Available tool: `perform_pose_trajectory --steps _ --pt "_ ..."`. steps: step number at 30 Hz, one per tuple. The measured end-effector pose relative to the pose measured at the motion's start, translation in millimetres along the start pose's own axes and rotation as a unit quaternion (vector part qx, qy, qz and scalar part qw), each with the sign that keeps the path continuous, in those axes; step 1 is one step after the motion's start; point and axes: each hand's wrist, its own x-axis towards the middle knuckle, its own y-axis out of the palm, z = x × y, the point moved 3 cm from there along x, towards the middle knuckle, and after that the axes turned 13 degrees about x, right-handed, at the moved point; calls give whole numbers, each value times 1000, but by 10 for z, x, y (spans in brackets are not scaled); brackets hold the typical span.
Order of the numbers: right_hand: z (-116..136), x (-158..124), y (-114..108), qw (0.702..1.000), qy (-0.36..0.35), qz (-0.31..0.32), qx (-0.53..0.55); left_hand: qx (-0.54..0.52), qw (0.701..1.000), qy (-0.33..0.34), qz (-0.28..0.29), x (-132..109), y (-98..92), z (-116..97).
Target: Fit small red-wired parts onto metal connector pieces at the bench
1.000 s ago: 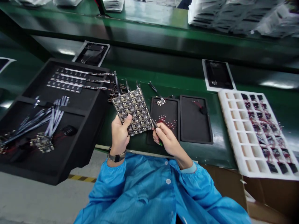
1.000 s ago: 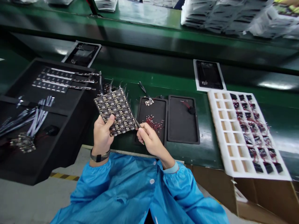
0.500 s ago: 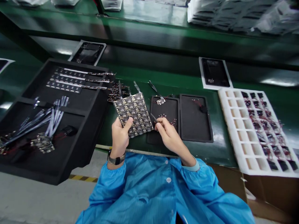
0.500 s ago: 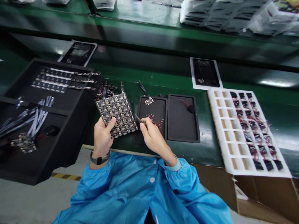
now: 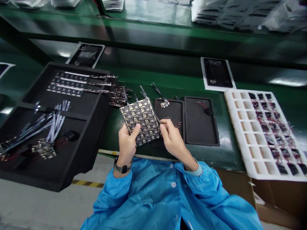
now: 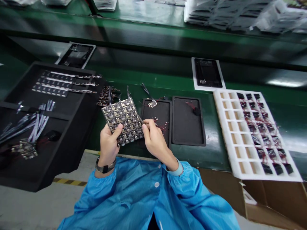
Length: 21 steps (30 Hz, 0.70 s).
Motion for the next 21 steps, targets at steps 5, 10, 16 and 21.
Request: perform_pose_trajectory --steps 5,10,16,21 --pt "-3 -20 6 1000 -16 -5 -21 -28 999 -33 24 113 3 -101" --pt "-29 -43 18 998 -1 10 56 -22 999 -36 7 297 -12 -185" --pt "-140 -66 123 945 91 73 305 -59 994 -75 44 377 31 -16" --pt "-270 -56 102 958 82 58 267 -72 991 -105 41 365 10 85"
